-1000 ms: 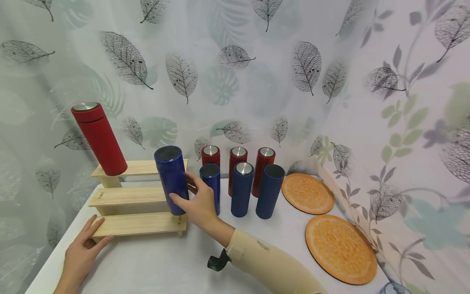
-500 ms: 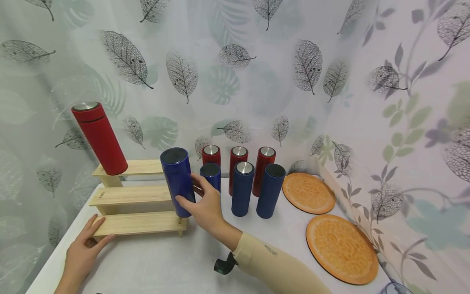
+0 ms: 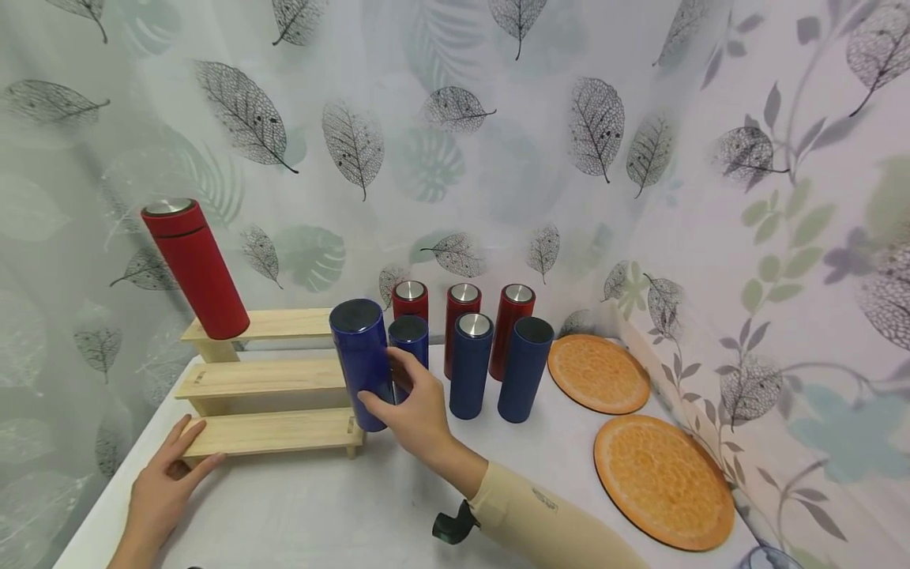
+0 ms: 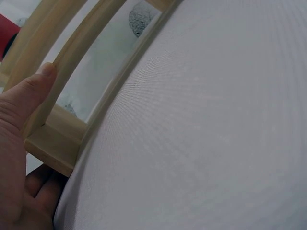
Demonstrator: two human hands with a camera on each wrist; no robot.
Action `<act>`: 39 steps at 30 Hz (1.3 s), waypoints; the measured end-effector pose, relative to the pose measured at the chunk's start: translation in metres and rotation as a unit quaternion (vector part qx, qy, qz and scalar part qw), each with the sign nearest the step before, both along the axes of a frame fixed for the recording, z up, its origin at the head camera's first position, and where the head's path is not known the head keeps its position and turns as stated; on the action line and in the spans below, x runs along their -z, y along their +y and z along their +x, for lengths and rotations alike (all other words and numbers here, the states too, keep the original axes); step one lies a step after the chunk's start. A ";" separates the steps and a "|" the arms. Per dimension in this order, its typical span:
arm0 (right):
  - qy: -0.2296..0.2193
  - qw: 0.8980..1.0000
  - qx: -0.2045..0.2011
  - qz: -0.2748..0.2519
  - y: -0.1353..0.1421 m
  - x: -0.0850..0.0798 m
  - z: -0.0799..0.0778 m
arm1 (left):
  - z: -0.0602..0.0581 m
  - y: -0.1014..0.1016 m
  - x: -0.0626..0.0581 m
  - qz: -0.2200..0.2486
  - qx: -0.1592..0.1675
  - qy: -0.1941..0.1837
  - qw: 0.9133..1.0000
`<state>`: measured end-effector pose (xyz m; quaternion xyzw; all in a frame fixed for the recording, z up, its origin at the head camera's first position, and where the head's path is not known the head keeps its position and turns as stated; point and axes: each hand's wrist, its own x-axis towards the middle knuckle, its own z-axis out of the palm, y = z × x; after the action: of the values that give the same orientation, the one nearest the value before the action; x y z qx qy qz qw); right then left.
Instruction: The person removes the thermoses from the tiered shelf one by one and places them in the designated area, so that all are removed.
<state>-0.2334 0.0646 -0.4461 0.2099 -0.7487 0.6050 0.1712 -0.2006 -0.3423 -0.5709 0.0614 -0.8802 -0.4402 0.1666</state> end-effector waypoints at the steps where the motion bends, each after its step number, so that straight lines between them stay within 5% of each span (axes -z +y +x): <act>1: -0.002 1.000 0.000 -0.001 0.002 0.002 0.001 | 0.000 0.000 0.000 0.001 0.001 -0.001 1.000; 39: -0.023 0.999 0.019 -0.010 0.043 0.038 0.009 | 0.002 0.002 -0.001 0.001 -0.001 -0.002 1.000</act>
<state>-0.2244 0.1074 -0.4843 0.1795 -0.7503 0.6138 0.1676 -0.1988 -0.3400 -0.5697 0.0637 -0.8798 -0.4411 0.1651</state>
